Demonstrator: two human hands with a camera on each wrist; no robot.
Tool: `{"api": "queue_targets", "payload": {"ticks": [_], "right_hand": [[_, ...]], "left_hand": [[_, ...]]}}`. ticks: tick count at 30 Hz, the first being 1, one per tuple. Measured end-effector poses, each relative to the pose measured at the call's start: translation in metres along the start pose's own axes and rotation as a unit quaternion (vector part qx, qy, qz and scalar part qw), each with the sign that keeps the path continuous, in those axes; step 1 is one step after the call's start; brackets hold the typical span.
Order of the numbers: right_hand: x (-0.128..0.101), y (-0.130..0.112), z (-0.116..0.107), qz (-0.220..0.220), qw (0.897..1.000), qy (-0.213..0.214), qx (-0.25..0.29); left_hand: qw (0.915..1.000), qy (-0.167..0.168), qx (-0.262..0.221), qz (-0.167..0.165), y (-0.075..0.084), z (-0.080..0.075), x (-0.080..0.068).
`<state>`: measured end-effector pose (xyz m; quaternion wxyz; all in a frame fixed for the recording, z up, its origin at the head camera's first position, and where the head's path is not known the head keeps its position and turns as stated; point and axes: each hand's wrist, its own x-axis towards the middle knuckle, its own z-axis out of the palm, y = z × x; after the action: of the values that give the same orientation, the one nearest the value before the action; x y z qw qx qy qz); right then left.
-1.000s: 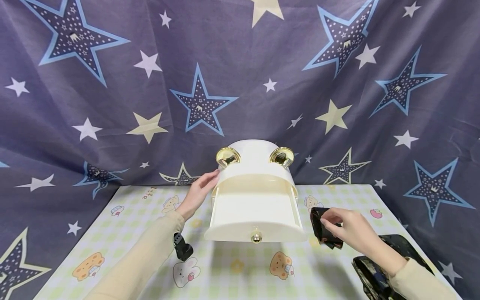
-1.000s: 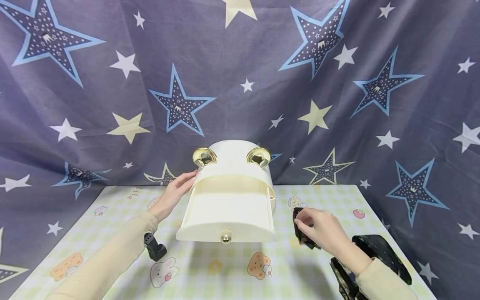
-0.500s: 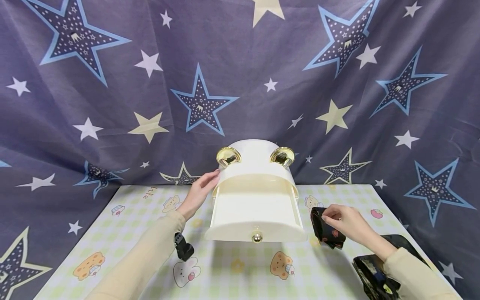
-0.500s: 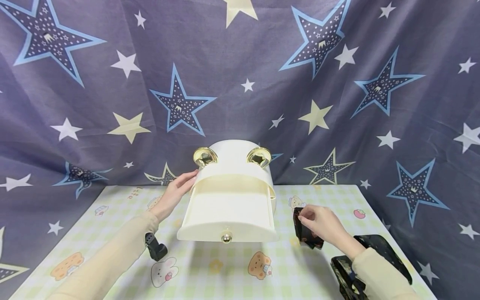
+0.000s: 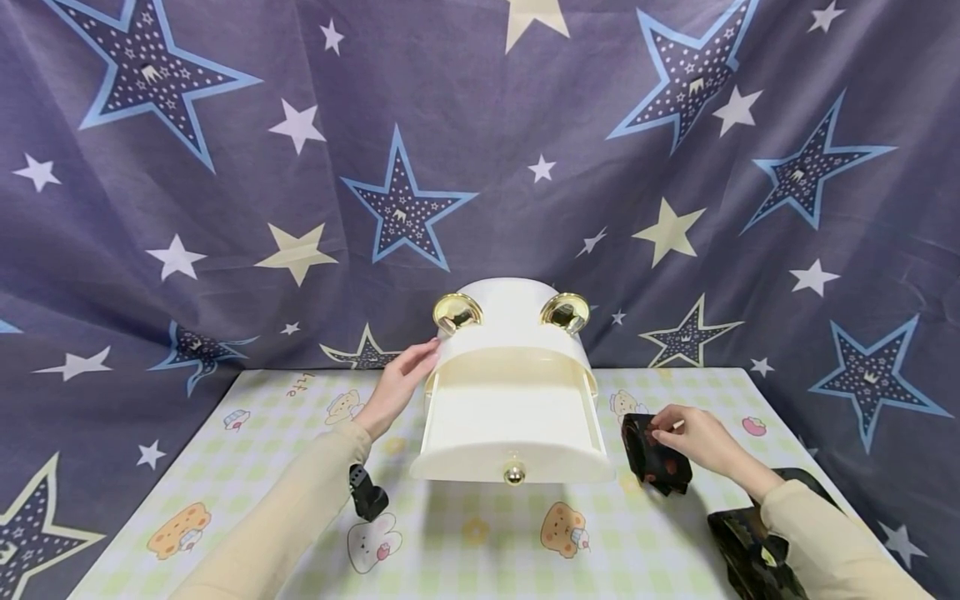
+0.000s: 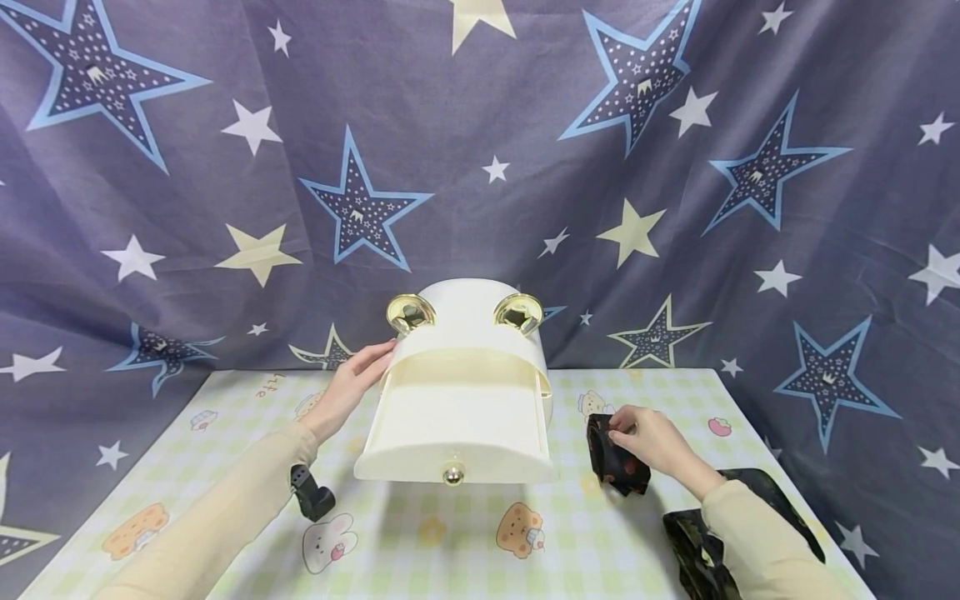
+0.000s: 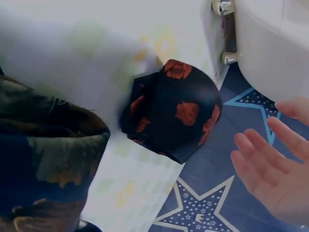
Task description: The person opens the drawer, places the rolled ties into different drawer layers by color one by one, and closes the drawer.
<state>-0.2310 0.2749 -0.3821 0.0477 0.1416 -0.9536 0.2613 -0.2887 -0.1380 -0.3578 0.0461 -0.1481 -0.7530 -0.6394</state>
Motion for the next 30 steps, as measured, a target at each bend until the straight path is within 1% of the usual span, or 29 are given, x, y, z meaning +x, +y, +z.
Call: {"api": "queue_targets", "payload": {"ticks": [10,14,24,30], "right_hand": [[0.007,0.013,0.004,0.013,1.000,-0.012,0.018],[0.009,0.018,0.005,0.024,0.999,-0.029,0.027],[0.010,0.028,0.006,0.055,0.996,-0.055,0.044],[0.010,0.033,0.008,0.045,0.996,-0.058,0.043]], "left_hand": [[1.0000,-0.001,0.004,-0.003,0.001,0.000,0.000],[1.0000,0.000,0.008,-0.002,0.001,0.000,0.000],[1.0000,0.001,0.005,-0.003,-0.001,0.000,0.001],[1.0000,0.000,0.006,0.000,-0.002,0.000,0.001]]}}
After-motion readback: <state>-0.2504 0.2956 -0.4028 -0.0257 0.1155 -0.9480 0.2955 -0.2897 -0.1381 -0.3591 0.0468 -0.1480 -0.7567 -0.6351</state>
